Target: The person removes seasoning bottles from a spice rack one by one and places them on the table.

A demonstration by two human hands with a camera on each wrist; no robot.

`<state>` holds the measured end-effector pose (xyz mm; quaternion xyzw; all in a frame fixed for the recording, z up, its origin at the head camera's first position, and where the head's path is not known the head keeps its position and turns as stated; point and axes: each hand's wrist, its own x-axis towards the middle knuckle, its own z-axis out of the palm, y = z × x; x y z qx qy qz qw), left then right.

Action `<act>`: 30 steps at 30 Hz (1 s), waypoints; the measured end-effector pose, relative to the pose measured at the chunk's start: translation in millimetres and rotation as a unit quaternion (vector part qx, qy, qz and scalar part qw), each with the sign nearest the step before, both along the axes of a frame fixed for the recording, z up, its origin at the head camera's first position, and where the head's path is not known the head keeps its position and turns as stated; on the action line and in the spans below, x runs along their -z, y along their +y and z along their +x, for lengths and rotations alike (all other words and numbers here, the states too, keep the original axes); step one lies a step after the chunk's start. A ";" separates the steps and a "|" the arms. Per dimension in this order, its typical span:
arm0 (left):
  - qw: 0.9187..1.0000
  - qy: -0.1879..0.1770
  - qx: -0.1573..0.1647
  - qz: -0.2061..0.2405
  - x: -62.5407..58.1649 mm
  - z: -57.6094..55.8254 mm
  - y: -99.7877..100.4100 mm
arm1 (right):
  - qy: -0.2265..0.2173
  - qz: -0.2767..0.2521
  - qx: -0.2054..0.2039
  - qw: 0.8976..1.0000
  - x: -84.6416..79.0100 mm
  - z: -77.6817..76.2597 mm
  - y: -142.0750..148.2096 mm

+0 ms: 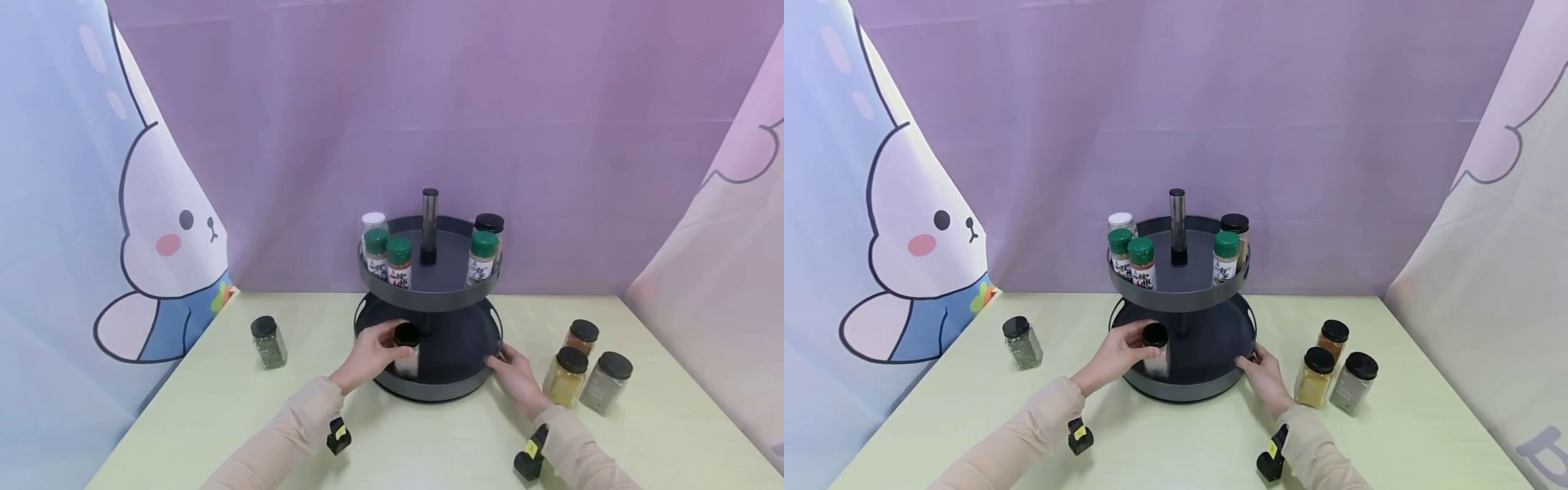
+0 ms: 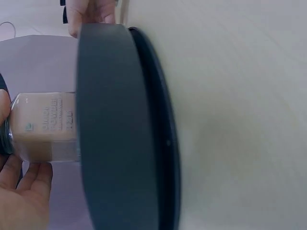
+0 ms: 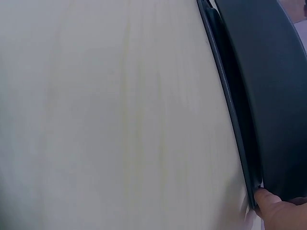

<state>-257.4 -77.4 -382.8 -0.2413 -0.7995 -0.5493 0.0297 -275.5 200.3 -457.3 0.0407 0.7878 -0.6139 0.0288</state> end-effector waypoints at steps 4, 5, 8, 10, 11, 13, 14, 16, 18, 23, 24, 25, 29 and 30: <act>1.000 -0.005 -0.016 0.016 -7.2 -0.6 0.8 | -0.002 0.000 0.001 1.000 -0.4 -0.3 -0.7; 1.000 -0.009 -0.021 0.019 -9.3 -0.4 0.9 | -0.001 0.001 0.000 1.000 -0.5 -0.3 -0.7; 0.999 -0.019 -0.034 0.021 -14.9 -0.1 1.0 | -0.002 0.004 -0.001 1.000 -0.7 -0.1 -0.5; 0.999 -0.025 -0.042 0.017 -18.8 1.5 0.3 | -0.002 0.005 -0.002 1.000 -0.6 0.0 -0.5; 0.998 -0.030 -0.046 0.014 -20.5 2.3 -0.2 | -0.001 0.006 -0.004 1.000 -0.5 0.0 -0.3; 0.998 -0.037 -0.053 0.010 -23.9 4.0 -1.6 | -0.002 0.003 -0.004 1.000 -0.1 -0.3 -0.1; 0.997 -0.041 -0.057 0.010 -25.6 4.7 -2.5 | -0.004 0.003 -0.004 1.000 -0.3 -0.1 -0.1; 0.997 -0.047 -0.065 0.010 -28.4 5.6 -5.0 | -0.004 0.000 -0.005 1.000 -0.4 -0.1 -0.1; 0.996 -0.052 -0.072 0.014 -30.3 5.6 -8.1 | -0.004 0.002 -0.006 1.000 -0.3 -0.1 -0.5; 0.994 -0.059 -0.089 0.026 -24.1 -2.8 -21.8 | 0.001 0.012 -0.007 1.000 -0.6 -0.7 -1.2; 0.994 -0.060 -0.092 0.028 -21.9 -5.0 -25.0 | 0.001 0.014 -0.007 1.000 -0.9 -0.6 -1.3; 0.993 -0.061 -0.092 0.029 -19.3 -7.5 -28.7 | 0.002 0.013 -0.008 1.000 -0.8 -0.8 -1.1; 0.993 -0.063 -0.090 0.031 -15.0 -9.9 -43.4 | 0.000 0.010 -0.008 1.000 -0.8 0.0 -0.2; 0.993 -0.064 -0.089 0.033 -14.7 -9.4 -47.1 | -0.002 0.009 -0.008 1.000 -1.0 0.5 -0.1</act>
